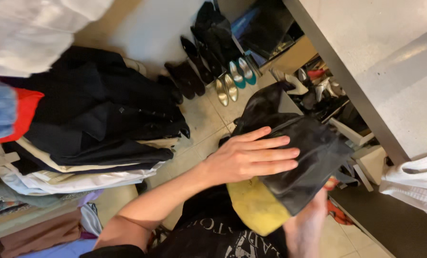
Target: The person cleans a black boot by first spraying it with a cleaning agent and then wiping the surface with a cloth.
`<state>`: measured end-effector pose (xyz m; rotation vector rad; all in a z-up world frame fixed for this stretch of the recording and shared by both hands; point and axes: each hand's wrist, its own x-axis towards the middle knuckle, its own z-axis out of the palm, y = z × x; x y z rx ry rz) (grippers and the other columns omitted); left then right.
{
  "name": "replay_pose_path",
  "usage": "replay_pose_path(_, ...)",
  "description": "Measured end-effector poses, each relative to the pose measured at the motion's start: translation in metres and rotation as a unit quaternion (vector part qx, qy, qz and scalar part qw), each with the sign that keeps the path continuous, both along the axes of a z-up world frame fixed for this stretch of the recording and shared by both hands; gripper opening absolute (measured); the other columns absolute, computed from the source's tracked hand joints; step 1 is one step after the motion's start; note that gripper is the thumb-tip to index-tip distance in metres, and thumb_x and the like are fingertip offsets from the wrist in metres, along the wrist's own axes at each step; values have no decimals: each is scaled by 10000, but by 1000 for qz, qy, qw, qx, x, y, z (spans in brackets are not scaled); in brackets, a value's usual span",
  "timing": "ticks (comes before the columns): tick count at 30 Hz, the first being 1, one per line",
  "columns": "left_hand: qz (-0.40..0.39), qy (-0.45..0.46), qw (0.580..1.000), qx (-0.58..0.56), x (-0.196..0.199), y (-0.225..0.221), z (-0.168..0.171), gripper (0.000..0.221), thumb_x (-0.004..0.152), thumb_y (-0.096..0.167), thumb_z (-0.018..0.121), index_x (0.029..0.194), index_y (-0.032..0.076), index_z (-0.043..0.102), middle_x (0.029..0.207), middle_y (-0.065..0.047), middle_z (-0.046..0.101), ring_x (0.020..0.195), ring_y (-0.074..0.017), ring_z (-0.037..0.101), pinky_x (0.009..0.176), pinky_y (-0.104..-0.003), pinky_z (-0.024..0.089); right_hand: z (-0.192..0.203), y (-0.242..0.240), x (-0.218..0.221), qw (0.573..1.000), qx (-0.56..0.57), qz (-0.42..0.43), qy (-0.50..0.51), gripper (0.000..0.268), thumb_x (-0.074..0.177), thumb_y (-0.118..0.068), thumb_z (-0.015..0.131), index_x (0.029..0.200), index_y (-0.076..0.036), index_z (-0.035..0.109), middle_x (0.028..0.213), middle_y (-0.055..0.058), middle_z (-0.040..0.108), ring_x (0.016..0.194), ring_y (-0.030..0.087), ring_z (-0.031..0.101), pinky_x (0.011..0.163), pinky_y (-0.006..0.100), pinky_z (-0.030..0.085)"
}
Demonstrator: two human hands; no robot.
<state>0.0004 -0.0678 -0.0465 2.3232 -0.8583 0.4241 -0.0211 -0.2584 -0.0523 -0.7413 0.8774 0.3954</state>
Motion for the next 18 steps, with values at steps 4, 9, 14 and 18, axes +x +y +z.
replay_pose_path(4, -83, 28, 993, -75, 3, 21, 20, 249, 1058, 50, 597, 1286, 138, 650, 1378, -34, 587, 1347, -267, 545, 1209, -483, 392, -8, -42, 10, 954, -252, -21, -163, 342, 921, -348, 573, 1221, -183, 595, 1295, -3, 631, 1223, 149, 622, 1113, 318, 509)
replay_pose_path(9, -190, 14, 980, -52, 5, 14, 22, 253, 1070, 75, 702, 1307, 105, 618, 1414, -55, 540, 1364, -309, 488, 1194, -470, 323, -17, -121, 10, 785, -574, 106, -207, 437, 1201, -416, 493, 1462, -66, 516, 1454, 168, 583, 1245, 246, 640, 921, 381, 613)
replay_pose_path(14, -255, 10, 966, -42, 4, -14, 15, 186, 1111, 142, 602, 1186, 51, 746, 1445, -46, 509, 1381, -221, 467, 1230, -368, 319, 12, -92, 46, 768, -190, 527, -309, 341, 919, -209, 513, 1119, 9, 681, 1094, 109, 747, 1007, 171, 678, 938, 311, 489)
replay_pose_path(18, -264, 14, 964, 39, -5, -14, -7, 285, 1099, 84, 693, 1382, 57, 701, 1620, -92, 227, 1536, -272, 185, 1329, -411, 118, 2, -74, 64, 884, 65, 444, -130, 293, 1013, -104, 451, 1128, 56, 668, 984, 165, 737, 774, 220, 682, 588, 334, 563)
